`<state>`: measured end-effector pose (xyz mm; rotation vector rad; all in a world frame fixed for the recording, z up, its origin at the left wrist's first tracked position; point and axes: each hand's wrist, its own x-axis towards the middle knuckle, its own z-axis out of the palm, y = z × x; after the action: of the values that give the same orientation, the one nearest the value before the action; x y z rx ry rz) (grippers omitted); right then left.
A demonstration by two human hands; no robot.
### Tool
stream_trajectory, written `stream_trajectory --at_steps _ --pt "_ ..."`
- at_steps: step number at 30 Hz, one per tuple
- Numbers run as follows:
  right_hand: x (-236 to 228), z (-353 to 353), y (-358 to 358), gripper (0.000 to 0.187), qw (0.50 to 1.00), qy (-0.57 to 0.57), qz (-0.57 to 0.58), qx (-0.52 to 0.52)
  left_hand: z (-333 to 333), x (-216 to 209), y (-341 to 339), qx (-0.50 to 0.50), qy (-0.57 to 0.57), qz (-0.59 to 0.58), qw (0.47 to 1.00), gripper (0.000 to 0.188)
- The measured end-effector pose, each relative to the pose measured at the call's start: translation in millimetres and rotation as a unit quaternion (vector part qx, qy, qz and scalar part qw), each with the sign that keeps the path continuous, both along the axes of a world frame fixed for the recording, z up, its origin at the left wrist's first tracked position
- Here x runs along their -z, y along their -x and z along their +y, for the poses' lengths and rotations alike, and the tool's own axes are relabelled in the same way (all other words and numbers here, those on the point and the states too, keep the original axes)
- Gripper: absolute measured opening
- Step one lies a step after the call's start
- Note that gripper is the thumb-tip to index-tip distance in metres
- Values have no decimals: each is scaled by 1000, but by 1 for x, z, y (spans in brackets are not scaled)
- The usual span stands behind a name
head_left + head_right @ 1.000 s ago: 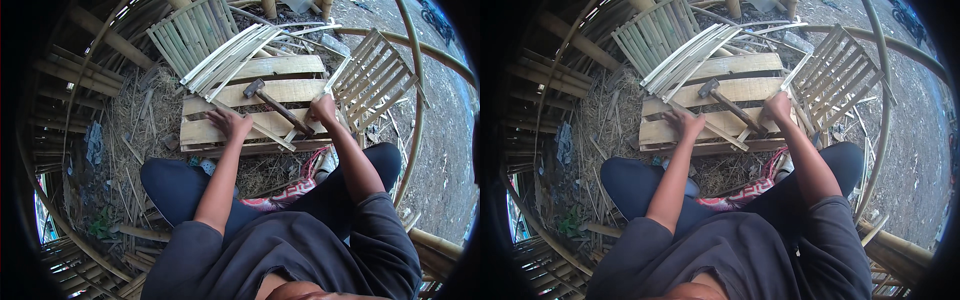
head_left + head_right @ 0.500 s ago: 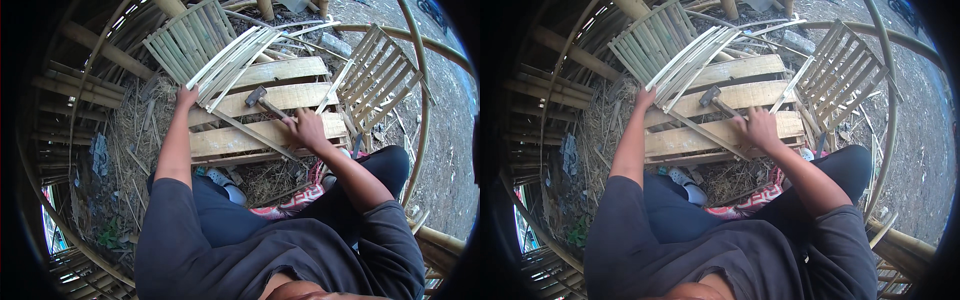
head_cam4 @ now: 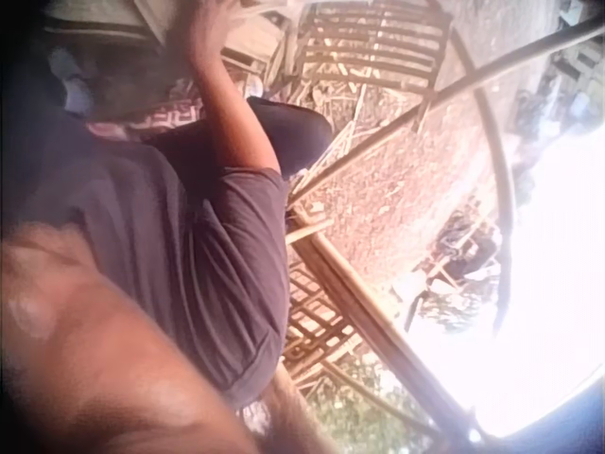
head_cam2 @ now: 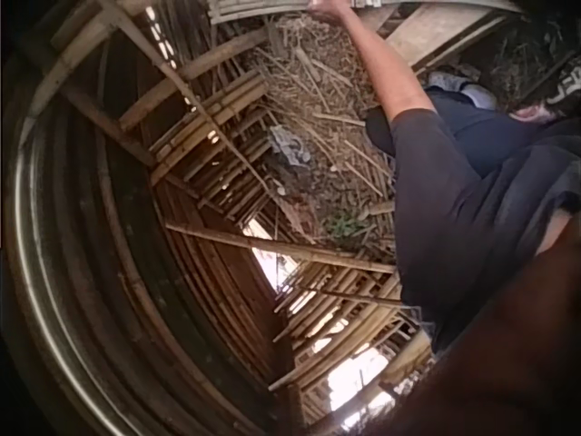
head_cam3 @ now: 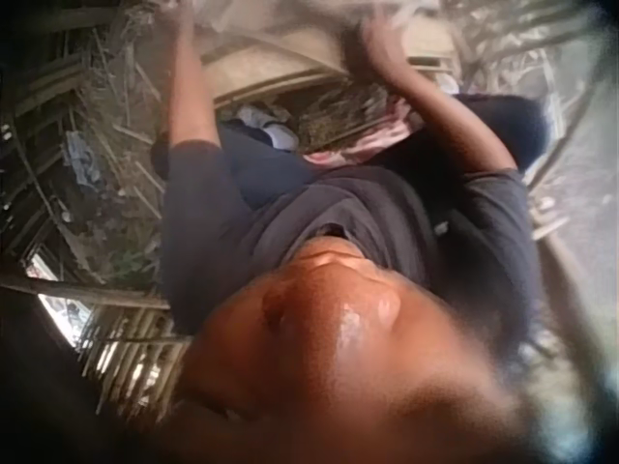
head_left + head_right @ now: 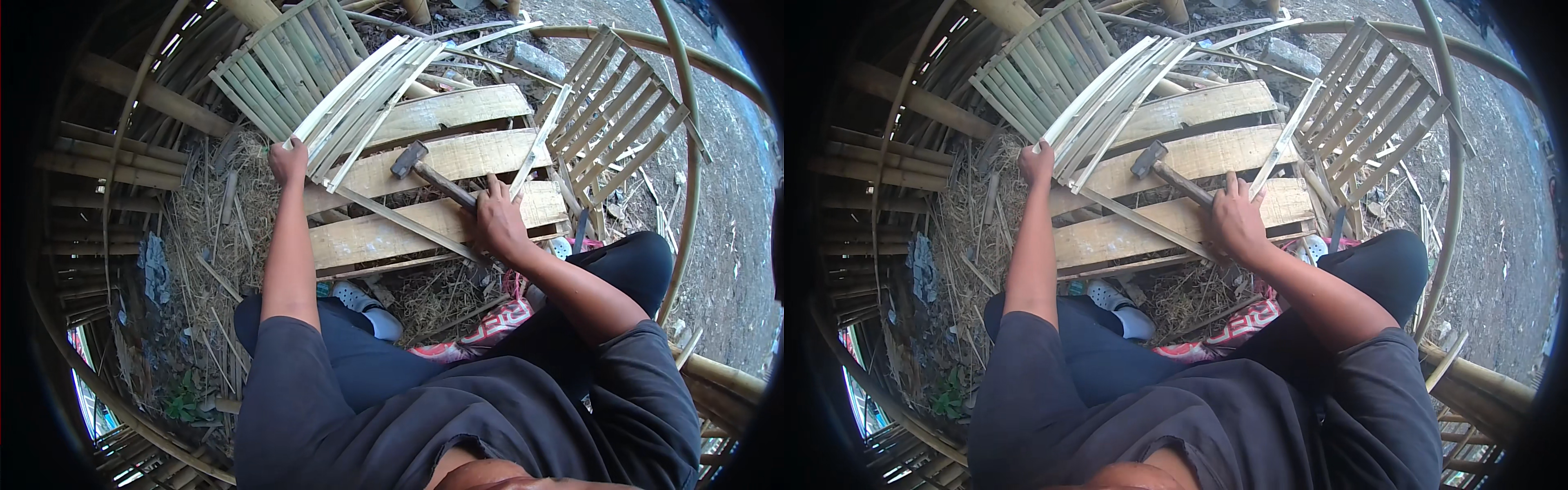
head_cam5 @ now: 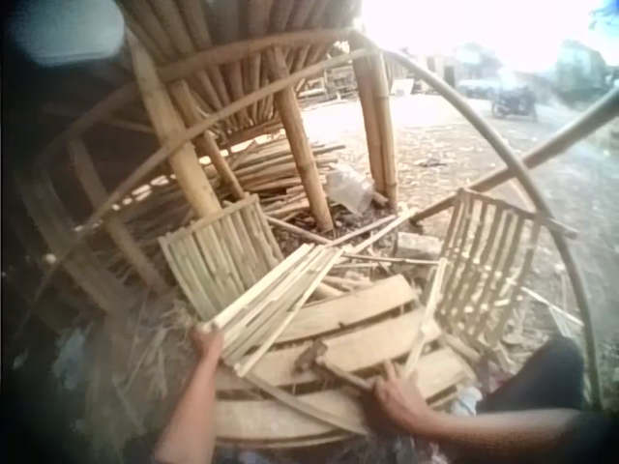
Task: The person constructs a bamboo chair by positioning bamboo slats onto a wooden frame and securing them with a hammer.
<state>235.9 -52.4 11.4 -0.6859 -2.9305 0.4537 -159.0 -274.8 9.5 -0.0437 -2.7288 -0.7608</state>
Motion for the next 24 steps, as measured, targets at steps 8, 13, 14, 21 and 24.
stream_trajectory --at_steps 8,13,14,21,24 --pt "-4 9 -1 29 997 -49 -41 -41 -14 -33 2 -16 1 -66 998 54" --pt "-9 12 0 26 996 -72 -40 -46 -22 -23 18 -74 -11 -46 996 53" --pt "-11 13 0 25 996 -65 -45 -50 -29 -21 27 -109 -84 -52 989 52" --pt "-20 27 -8 32 998 -41 -30 -40 -70 -28 40 13 -350 -253 902 50" --pt "-24 32 -7 33 998 -24 -22 -44 -91 -44 35 26 -326 -314 891 43"
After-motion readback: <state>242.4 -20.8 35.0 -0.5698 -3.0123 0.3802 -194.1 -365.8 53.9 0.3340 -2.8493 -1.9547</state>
